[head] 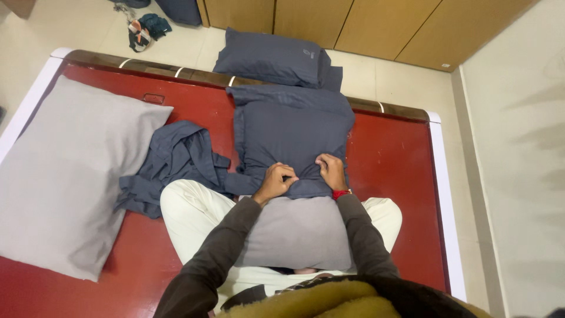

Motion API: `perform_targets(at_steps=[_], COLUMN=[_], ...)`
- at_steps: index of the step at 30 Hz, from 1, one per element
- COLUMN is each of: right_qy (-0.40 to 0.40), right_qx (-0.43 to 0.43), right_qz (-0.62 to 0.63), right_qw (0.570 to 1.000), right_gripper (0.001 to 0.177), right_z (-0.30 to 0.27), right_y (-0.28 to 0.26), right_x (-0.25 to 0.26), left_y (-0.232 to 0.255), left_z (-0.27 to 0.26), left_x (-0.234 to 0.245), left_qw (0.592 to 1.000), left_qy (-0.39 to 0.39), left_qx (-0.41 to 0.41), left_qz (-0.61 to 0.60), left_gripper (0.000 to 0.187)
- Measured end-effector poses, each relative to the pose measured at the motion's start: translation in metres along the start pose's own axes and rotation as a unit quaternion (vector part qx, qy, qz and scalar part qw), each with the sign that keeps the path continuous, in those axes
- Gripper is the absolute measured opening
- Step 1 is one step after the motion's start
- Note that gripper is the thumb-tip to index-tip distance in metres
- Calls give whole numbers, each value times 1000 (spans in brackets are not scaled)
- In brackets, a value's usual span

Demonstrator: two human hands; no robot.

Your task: The person puts a pillowcase on a pillow by hand, smoothing the fabric and folding the edges.

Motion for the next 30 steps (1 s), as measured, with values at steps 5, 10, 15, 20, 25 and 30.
perform_targets(at_steps=[5, 10, 15, 20, 25, 30], right_qy=[-87, 15, 83, 28, -92, -122], right_qx=[-58, -95, 73, 47, 1, -30], right_qz=[73, 5, -65, -20, 28, 54], right_qw=[992, 995, 992, 998, 995, 991], right_gripper=[14, 33, 40, 24, 12, 18], right_z=[-14, -15, -5, 22, -24, -54], right_y=[-14, -31, -41, -13, -7, -14], right_x=[32, 62, 63, 37, 33, 52], left_y=[1, -61, -83, -63, -75, -94], left_z=[16, 13, 21, 15, -44, -59], left_x=[54, 52, 49, 24, 55, 63], left_qw=[993, 982, 987, 978, 963, 977], left_qy=[64, 145, 155, 133, 18, 71], left_qx=[-93, 16, 6, 61, 105, 167], left_qz=[32, 119, 45, -150, -247, -113], left_gripper=[13, 10, 6, 17, 32, 33])
Point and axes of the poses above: each hand's wrist, its own z-axis towards the middle knuckle, its own x-axis out of the back of the hand, y = z × x, the point moved 2 cm from there along z, towards the middle knuckle, and after that the axes turned 11 degrees about -z, right-handed, at the moved point
